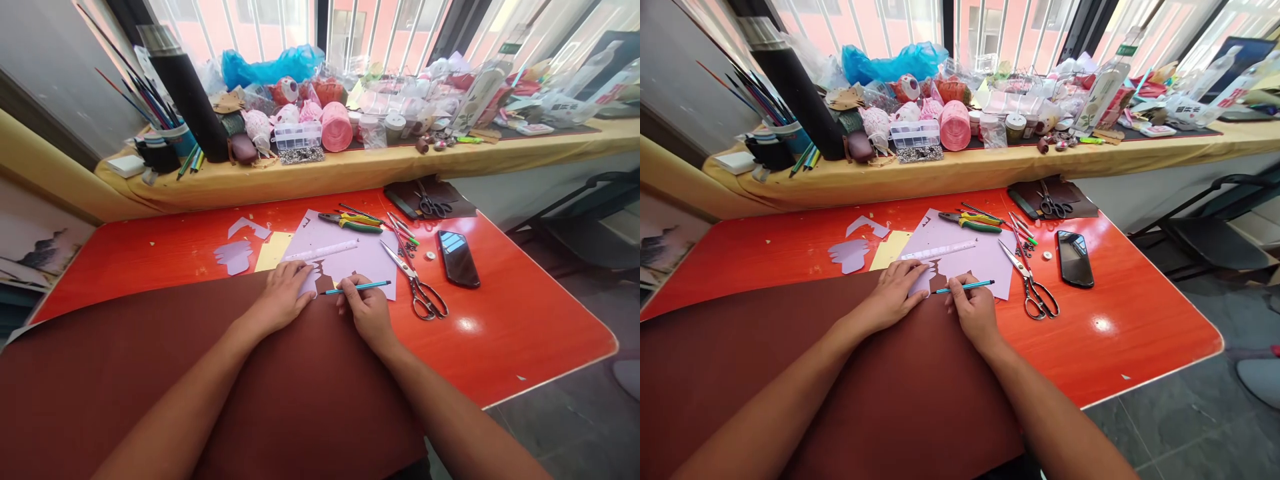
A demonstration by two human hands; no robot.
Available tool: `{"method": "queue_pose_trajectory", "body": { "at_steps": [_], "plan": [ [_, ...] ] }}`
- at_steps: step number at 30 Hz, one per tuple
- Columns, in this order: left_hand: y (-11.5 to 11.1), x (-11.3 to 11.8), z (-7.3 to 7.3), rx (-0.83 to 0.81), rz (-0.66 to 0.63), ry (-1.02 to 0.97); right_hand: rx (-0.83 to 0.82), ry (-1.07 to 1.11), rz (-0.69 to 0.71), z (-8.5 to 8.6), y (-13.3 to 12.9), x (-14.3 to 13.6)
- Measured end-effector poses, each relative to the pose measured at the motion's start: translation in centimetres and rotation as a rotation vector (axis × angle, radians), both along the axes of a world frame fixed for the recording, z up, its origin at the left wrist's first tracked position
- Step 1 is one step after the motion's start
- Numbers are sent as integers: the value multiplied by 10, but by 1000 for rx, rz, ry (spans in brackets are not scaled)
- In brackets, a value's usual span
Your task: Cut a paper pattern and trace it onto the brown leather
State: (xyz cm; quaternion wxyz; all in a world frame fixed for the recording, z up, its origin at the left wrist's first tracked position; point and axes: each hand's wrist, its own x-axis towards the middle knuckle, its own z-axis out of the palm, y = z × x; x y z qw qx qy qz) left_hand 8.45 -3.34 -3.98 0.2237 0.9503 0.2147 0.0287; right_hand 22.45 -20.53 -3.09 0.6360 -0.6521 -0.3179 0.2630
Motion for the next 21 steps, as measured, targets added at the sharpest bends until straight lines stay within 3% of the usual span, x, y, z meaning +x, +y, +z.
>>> {"method": "queue_pose_trajectory", "body": {
  "at_steps": [14,21],
  "plan": [
    [4,-2,0,8,-25,13,-19,45,16,-1,1,1],
    [16,-3,5,-41,-102,7,-41,47,11,-1,1,0]
  ]
}}
